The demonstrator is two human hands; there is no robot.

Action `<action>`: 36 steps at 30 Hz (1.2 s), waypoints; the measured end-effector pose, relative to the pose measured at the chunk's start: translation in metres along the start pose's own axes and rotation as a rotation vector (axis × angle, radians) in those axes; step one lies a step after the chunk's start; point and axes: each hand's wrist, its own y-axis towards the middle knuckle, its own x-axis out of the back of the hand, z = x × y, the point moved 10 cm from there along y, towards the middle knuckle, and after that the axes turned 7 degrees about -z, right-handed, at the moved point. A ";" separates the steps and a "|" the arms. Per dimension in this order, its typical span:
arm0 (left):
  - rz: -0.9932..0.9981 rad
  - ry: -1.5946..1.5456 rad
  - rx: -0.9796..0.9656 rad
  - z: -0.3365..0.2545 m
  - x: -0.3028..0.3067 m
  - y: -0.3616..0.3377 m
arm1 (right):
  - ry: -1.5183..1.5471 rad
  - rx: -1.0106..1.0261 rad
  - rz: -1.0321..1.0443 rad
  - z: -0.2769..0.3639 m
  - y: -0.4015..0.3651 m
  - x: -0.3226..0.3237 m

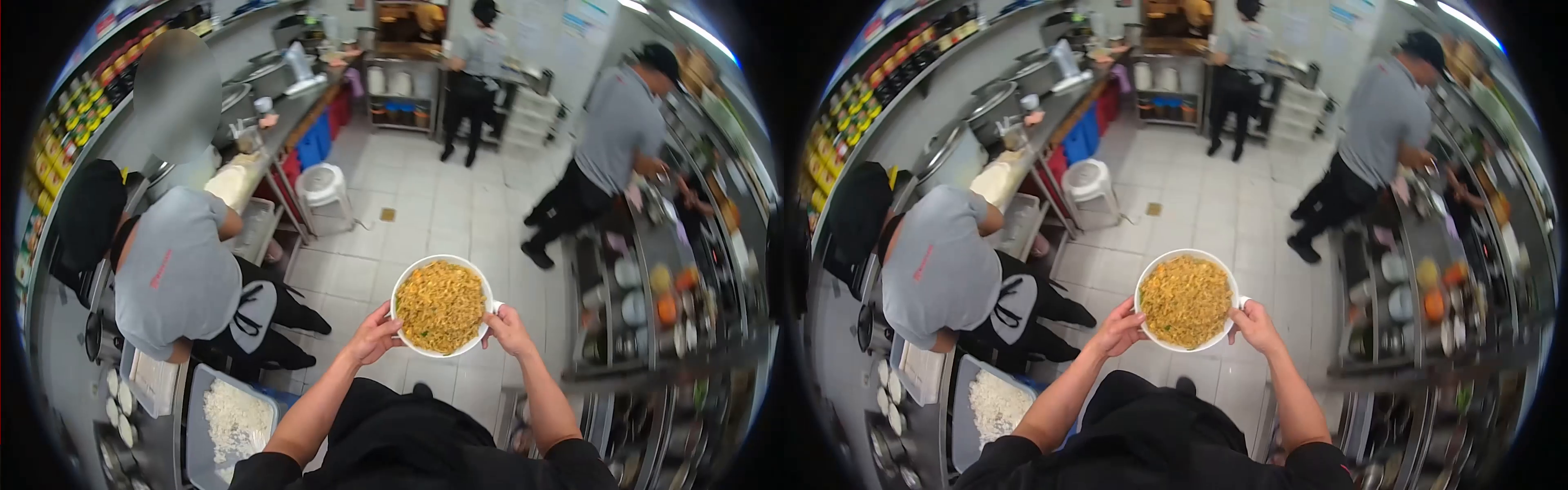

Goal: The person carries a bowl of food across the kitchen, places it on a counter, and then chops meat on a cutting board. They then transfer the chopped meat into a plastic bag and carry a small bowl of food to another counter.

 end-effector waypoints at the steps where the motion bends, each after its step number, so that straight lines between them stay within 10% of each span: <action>1: -0.036 -0.031 -0.046 -0.026 0.023 0.009 | -0.009 -0.016 0.065 0.008 0.045 -0.021; 9: -0.317 -0.296 -0.181 -0.076 0.238 0.130 | 0.010 -0.216 0.310 -0.073 0.352 -0.139; 14: -0.418 -0.401 -0.115 -0.169 0.347 0.237 | 0.289 -0.327 0.049 -0.089 0.493 -0.163; 25: -0.731 -0.379 -0.631 -0.519 0.604 0.549 | -0.209 -0.647 -0.810 -0.238 0.588 0.130; 33: -1.068 -0.486 -0.752 -0.645 0.766 0.695 | -0.915 -0.687 -0.382 -0.291 0.808 0.226; 35: -1.078 -0.567 -0.820 -0.659 0.798 0.726 | -1.173 -0.312 0.212 -0.316 0.888 0.224; 36: -1.059 -0.652 -0.879 -0.663 0.799 0.738 | -1.005 -0.477 0.127 -0.280 0.949 0.233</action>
